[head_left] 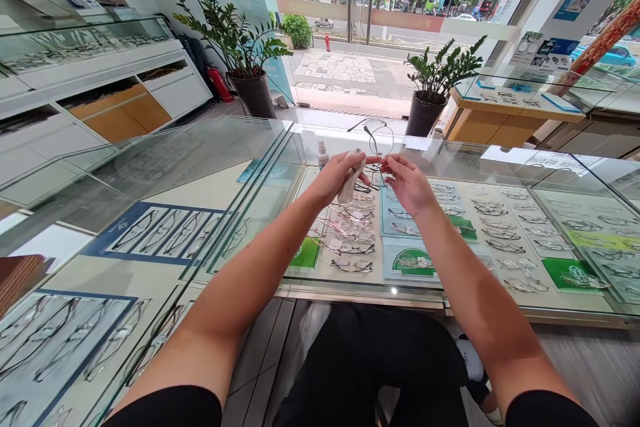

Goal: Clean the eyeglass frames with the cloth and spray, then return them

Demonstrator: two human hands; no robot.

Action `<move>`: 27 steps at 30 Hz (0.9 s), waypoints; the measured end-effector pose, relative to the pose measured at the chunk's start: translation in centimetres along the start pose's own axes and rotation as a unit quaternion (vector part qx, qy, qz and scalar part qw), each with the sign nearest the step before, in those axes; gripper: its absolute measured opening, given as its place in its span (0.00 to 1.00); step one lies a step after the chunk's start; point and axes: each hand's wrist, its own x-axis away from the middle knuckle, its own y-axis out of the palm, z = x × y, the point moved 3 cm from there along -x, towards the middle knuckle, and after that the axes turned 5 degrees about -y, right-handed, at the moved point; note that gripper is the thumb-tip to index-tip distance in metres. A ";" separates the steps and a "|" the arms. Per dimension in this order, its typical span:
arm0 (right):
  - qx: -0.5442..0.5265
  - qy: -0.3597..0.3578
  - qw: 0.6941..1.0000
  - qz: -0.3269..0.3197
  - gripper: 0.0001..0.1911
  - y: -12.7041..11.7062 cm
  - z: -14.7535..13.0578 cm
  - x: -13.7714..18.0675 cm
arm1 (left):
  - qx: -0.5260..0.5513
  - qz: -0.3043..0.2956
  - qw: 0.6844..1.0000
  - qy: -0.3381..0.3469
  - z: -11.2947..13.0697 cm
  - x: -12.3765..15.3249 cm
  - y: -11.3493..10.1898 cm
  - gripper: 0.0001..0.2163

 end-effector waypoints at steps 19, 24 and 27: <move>0.097 0.026 0.995 -0.029 0.16 0.4 0.6 0.1 | -0.056 0.229 0.963 0.130 0.4 0.2 -1.6 0.20; 0.089 0.015 0.995 -0.043 0.15 0.6 0.2 0.3 | -0.055 0.182 0.977 0.098 0.1 -0.1 -1.2 0.23; 0.081 0.010 0.995 -0.051 0.14 0.7 0.1 0.3 | -0.062 0.165 0.980 0.092 0.0 -0.2 -0.9 0.23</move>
